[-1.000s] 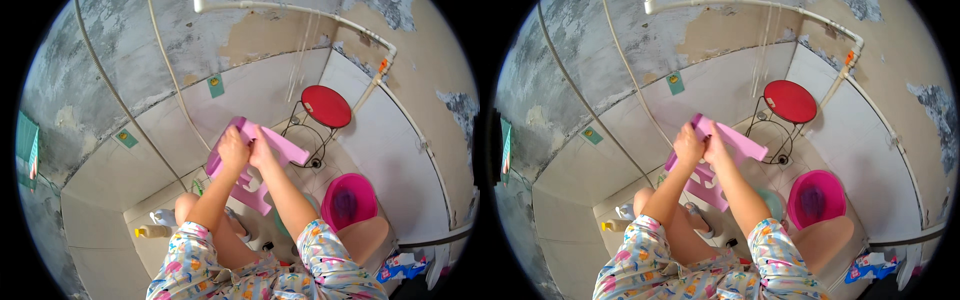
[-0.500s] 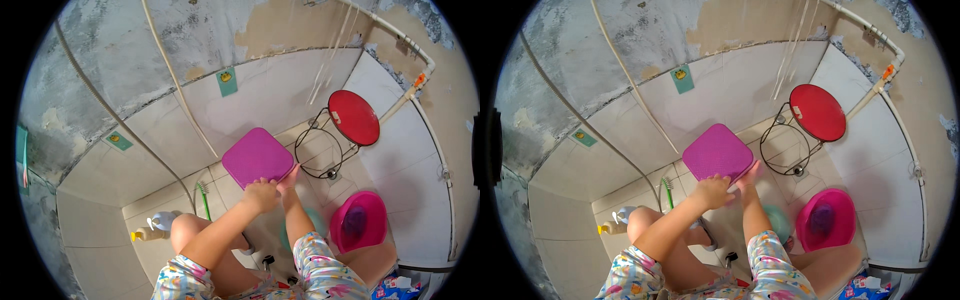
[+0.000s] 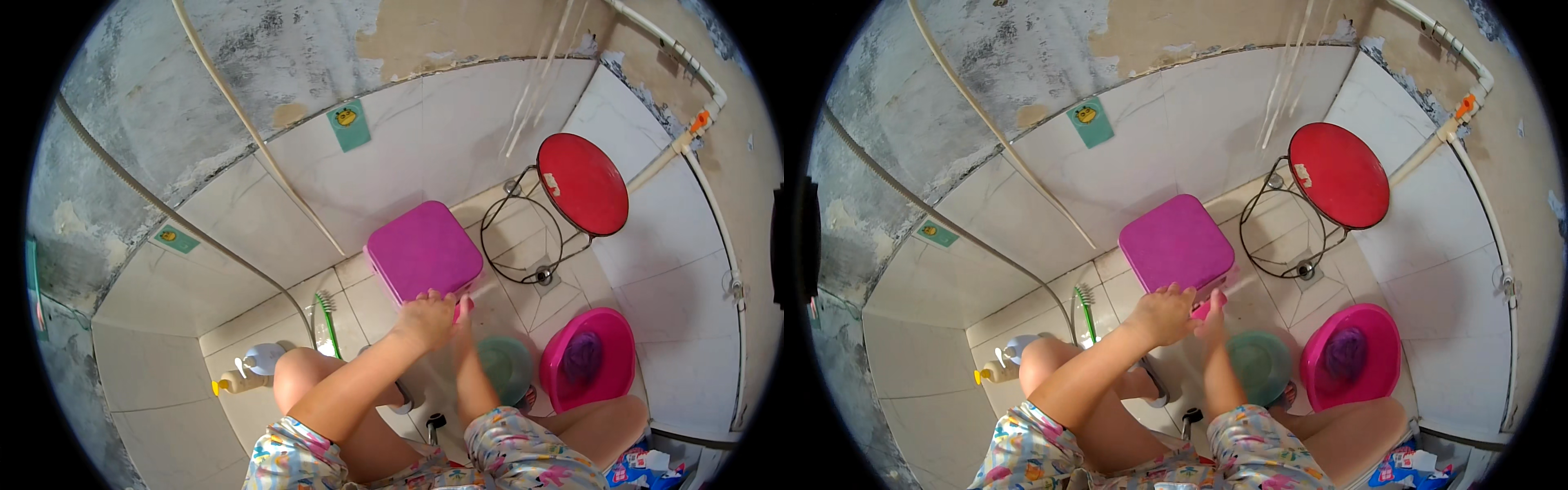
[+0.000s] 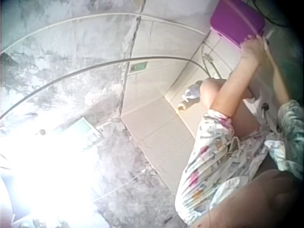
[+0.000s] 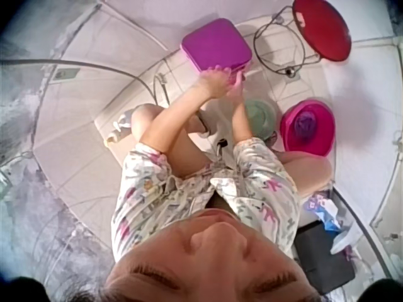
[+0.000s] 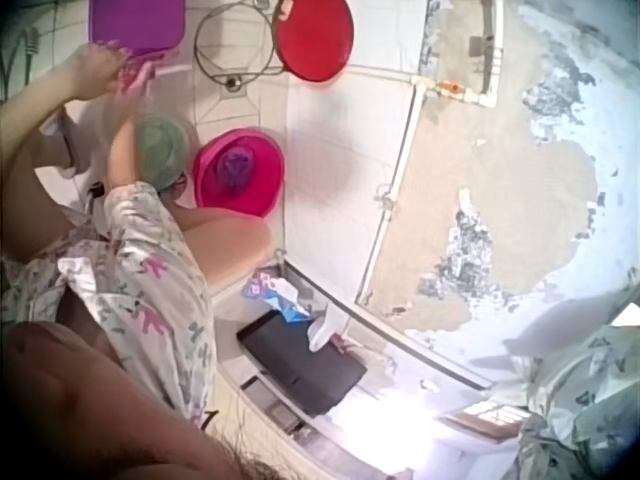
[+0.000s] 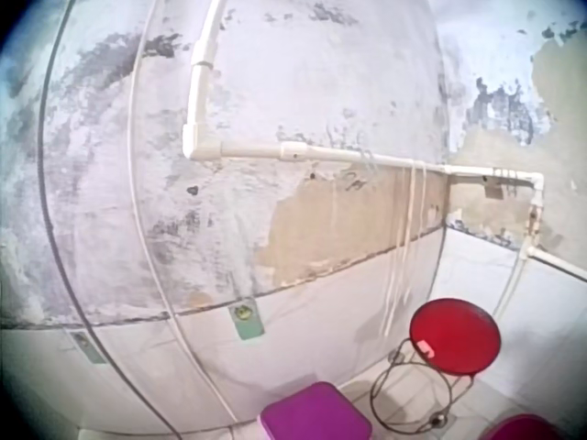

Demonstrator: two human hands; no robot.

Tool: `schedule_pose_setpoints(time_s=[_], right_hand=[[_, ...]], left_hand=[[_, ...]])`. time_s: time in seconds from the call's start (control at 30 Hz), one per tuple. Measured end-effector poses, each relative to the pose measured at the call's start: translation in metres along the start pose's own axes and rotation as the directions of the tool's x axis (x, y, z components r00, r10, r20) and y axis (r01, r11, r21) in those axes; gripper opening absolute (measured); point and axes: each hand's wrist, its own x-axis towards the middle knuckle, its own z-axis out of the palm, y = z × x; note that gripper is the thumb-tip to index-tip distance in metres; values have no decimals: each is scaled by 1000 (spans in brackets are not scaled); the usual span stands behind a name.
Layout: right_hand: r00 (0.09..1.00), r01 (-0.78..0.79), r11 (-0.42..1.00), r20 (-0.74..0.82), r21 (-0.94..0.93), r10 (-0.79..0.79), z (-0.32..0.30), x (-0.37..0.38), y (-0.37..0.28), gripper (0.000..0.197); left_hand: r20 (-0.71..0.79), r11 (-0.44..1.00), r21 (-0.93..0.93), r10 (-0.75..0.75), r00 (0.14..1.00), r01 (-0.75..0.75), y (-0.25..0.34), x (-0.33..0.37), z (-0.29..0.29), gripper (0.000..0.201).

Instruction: The person fills a pink bucket with water from a tap, rinses and wrings a purple cloth by hand, then moves a pink stool and places bottles onto a purple stand.

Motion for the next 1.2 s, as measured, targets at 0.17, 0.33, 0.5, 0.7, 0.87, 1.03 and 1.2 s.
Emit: schedule_pose_setpoints(time_s=[0.17,0.33,0.5,0.7,0.87,1.03,1.2], right_hand=[[973,19,886,-194,-463,-122,52,-54,22,29],[993,-62,929,-115,-364,21,24,-3,27,23],[994,-111,933,-17,-343,112,19,33,-5,20],[965,-220,967,-173,-126,197,56,13,-12,45],[925,-128,963,-380,-238,29,70,37,-47,60],[829,292,521,-60,-802,-556,48,2,-48,24],[924,303,765,-22,-568,-382,55,-127,38,25]], left_hand=[[119,996,-9,-89,989,91,-2,-11,-5,51],[70,1000,25,12,997,-14,-6,-11,2,51],[93,1000,-4,-2,996,2,-1,-20,-7,50],[139,999,-37,-19,990,24,-8,-51,-11,52],[-23,999,-51,11,1000,-12,-6,-75,11,51],[22,997,-38,66,998,-65,8,-100,21,50],[-1,996,-63,58,998,-58,-11,-138,33,46]])
